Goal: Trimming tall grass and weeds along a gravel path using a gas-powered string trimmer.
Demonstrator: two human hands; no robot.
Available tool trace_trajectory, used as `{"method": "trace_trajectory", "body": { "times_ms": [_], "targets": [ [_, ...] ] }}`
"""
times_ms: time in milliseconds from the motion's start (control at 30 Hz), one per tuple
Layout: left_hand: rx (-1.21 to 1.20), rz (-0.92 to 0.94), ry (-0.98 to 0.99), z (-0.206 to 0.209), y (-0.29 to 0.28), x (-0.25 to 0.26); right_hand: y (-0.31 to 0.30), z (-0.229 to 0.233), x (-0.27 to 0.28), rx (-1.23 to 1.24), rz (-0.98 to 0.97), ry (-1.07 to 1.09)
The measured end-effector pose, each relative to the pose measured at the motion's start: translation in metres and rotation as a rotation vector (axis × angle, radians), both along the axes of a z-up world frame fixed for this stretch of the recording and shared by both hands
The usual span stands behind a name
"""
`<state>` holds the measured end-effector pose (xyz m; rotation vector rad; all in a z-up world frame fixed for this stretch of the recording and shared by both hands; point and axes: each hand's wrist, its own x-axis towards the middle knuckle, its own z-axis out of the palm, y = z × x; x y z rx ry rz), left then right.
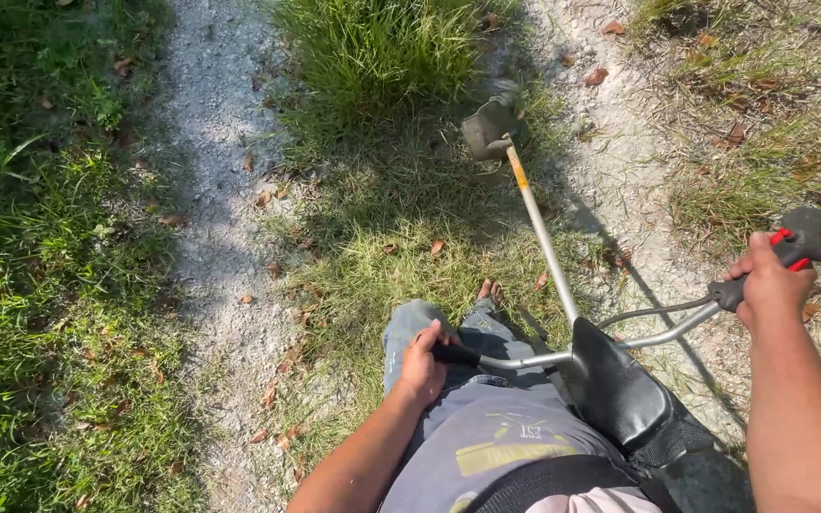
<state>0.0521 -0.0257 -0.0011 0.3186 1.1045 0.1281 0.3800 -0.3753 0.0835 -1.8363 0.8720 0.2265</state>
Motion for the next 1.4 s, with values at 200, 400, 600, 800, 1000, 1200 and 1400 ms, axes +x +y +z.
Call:
{"method": "trace_trajectory", "body": {
  "times_ms": [200, 400, 600, 800, 1000, 1200, 1400],
  "targets": [
    [-0.039, -0.036, 0.01, -0.009, 0.001, 0.002, 0.017, 0.034, -0.004, -0.001, -0.069, 0.077],
    [-0.035, 0.077, 0.006, 0.0, 0.016, -0.01, 0.044, 0.02, 0.006, 0.016, -0.039, 0.071],
    [-0.021, 0.12, -0.021, 0.008, 0.035, -0.033, 0.093, 0.009, 0.021, -0.022, 0.113, 0.101],
    [0.018, 0.21, 0.015, 0.012, 0.042, -0.055, 0.146, 0.007, 0.033, 0.057, 0.222, 0.087],
    [-0.011, 0.261, 0.074, 0.046, 0.055, -0.066, 0.19, -0.022, 0.047, 0.071, 0.299, 0.062],
    [-0.069, 0.412, 0.163, 0.04, 0.057, -0.081, 0.252, 0.001, 0.045, 0.108, 0.399, 0.104],
    [-0.052, 0.51, 0.141, 0.021, 0.051, -0.11, 0.302, 0.01, 0.036, 0.161, 0.475, 0.147]
  ]
}}
